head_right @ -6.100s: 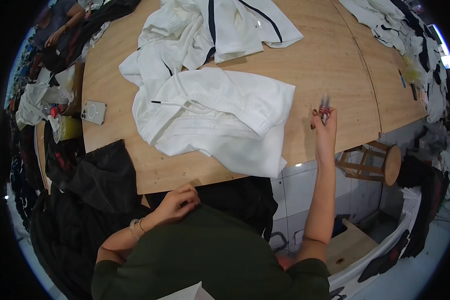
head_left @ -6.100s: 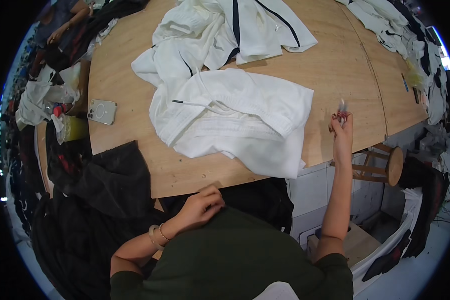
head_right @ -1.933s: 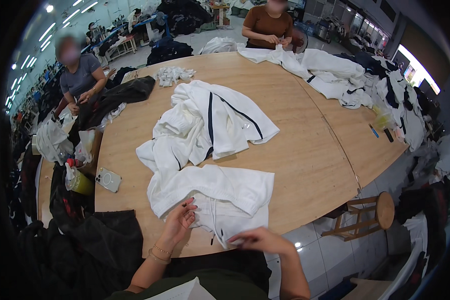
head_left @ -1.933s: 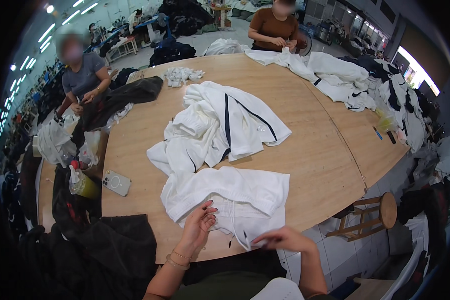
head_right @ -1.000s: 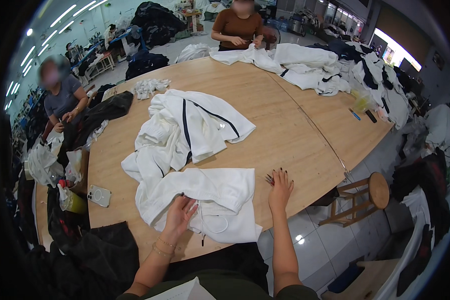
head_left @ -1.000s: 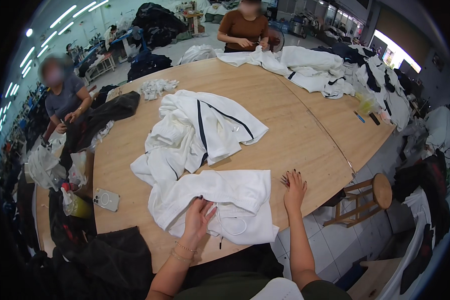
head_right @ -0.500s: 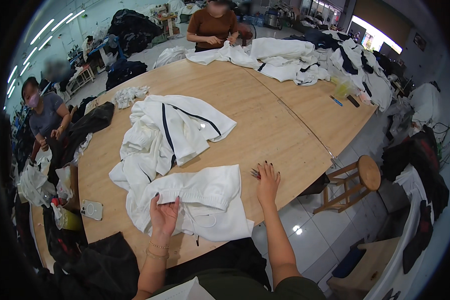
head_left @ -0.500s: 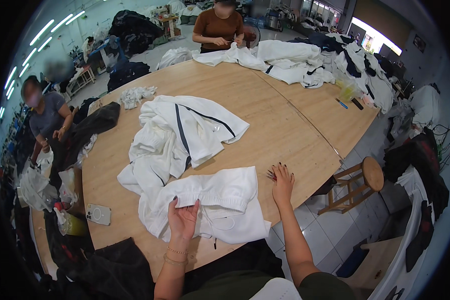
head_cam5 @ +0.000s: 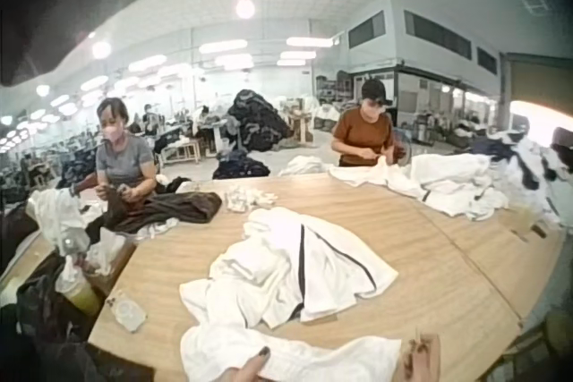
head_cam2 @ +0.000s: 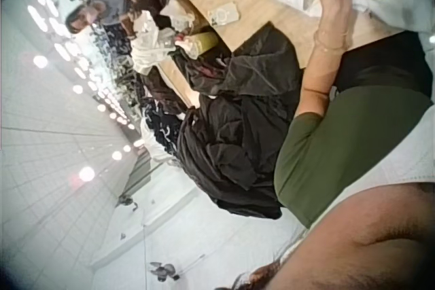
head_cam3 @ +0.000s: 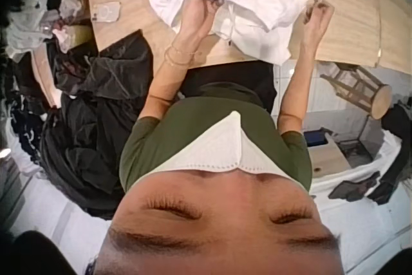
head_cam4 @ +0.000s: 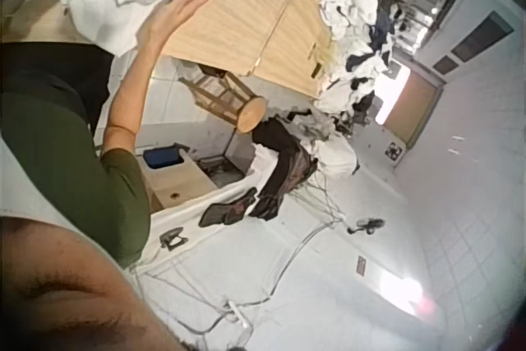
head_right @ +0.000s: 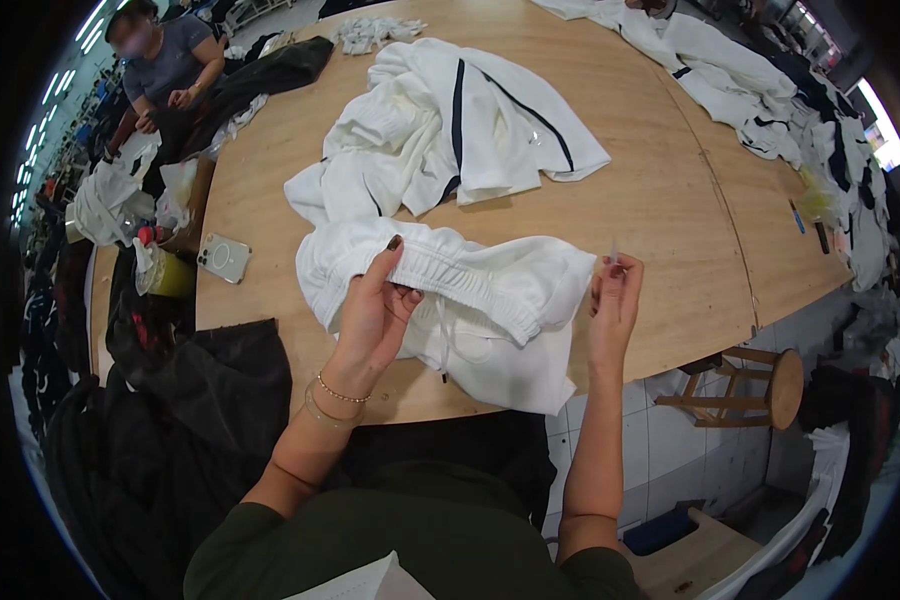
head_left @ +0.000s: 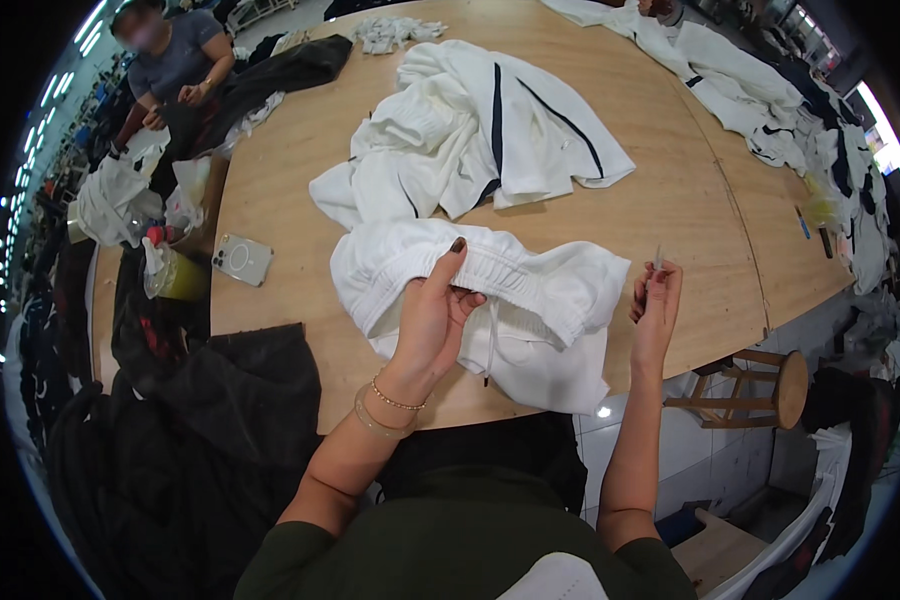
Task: Trimming loose threads from white shorts using small scissors in a factory setting.
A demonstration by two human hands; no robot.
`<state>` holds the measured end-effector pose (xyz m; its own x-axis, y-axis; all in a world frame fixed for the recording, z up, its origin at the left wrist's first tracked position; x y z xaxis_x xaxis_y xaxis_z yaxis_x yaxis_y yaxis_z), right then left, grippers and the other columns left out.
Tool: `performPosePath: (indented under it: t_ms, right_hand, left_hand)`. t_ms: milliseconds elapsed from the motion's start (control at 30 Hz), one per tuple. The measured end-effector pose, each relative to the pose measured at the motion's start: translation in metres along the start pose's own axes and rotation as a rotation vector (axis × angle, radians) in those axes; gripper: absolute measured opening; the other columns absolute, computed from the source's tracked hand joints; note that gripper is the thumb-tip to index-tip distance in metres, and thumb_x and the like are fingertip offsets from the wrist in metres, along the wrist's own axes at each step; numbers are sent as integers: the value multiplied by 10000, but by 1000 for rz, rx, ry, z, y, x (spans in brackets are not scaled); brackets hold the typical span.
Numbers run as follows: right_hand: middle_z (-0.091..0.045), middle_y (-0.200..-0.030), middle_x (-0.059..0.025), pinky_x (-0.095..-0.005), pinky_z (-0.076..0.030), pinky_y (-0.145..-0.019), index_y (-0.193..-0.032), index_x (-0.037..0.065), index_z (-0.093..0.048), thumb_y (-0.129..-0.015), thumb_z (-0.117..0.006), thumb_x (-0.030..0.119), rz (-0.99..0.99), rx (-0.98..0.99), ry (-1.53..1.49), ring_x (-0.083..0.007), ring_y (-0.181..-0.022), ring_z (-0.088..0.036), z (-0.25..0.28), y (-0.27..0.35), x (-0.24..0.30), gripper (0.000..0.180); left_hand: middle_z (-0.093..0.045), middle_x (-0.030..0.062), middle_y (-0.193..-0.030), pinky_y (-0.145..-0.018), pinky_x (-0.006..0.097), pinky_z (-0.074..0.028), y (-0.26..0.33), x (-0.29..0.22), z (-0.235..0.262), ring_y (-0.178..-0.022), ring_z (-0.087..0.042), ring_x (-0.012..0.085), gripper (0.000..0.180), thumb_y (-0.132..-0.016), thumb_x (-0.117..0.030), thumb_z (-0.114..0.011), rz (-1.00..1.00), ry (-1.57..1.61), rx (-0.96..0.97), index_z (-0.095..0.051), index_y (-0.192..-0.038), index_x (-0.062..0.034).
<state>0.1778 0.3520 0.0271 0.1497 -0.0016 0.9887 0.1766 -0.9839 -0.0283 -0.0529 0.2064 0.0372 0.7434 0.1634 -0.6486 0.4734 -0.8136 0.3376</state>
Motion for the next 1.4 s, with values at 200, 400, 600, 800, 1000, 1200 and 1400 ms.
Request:
performPosePath:
  t_ms: [200, 400, 600, 800, 1000, 1200, 1400]
  right_hand:
    - [-572, -899, -23, -233, -455, -753, -1003, 21, -550, -827, -622, 14, 269, 204, 265, -91, -812, -549, -64, 30, 38, 190]
    - [-613, -934, -67, -271, -472, -772, -1029, 25, -541, -752, -718, 72, 224, 332, 372, -143, -854, -584, -87, 47, 40, 333]
    - [-621, -787, -81, -253, -485, -638, -918, 25, -580, -754, -712, 28, 304, 370, 599, -161, -714, -616, -90, 50, 11, 210]
    - [-567, -722, 6, -198, -405, -560, -862, 2, -594, -831, -610, -11, 196, 488, 426, -51, -611, -467, -92, 63, 7, 38]
    - [-588, -1173, -110, -287, -487, -751, -1237, 9, -512, -943, -450, 106, -581, 1050, -33, -158, -891, -582, -124, 118, -35, 317]
    - [-475, -1320, -98, -297, -475, -849, -1360, 51, -415, -959, -445, 154, -680, 1106, -144, -160, -1033, -526, -179, 149, -67, 415]
    - [-547, -1190, -14, -240, -425, -781, -1373, 44, -394, -975, -420, 176, -756, 813, -364, -97, -911, -507, -239, 127, -112, 420]
  left_hand:
    - [-652, 0, -909, -620, 214, -454, 5, 6, 0, -767, -595, 76, 202, -933, -250, -527, 16, 53, 40, -585, -999, -68]
    - [-647, 102, -945, -742, 299, -504, 8, 11, -7, -826, -618, 168, 287, -953, -247, -478, 92, 69, 85, -555, -1043, 14]
    - [-642, 145, -964, -804, 320, -507, 5, 24, 2, -848, -627, 194, 315, -951, -228, -479, 51, 24, 163, -566, -1005, 69]
    - [-647, 104, -984, -781, 318, -475, 9, 28, 14, -849, -615, 194, 349, -974, -275, -428, 117, 125, 99, -574, -1041, 35]
    - [-668, 134, -843, -709, 291, -476, 35, -2, 55, -767, -618, 183, 331, -932, -240, -464, -201, -1342, 269, -638, -962, 39]
    - [-679, 120, -810, -663, 264, -498, 55, -97, 182, -703, -629, 134, 251, -883, -120, -535, -275, -1344, -556, -630, -1052, 39]
    - [-664, 188, -841, -708, 344, -502, 2, -48, 216, -766, -655, 283, 274, -813, -169, -607, -265, -1092, -424, -643, -1005, 24]
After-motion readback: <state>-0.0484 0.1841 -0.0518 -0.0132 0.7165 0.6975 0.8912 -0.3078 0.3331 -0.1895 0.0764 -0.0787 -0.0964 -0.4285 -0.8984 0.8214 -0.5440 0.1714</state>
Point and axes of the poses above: each hand's wrist, its own y-axis away from the middle knuckle, its own z-axis out of the back of the hand, x = y × z, the point moved 6 cm from there along -y, towards the middle knuckle
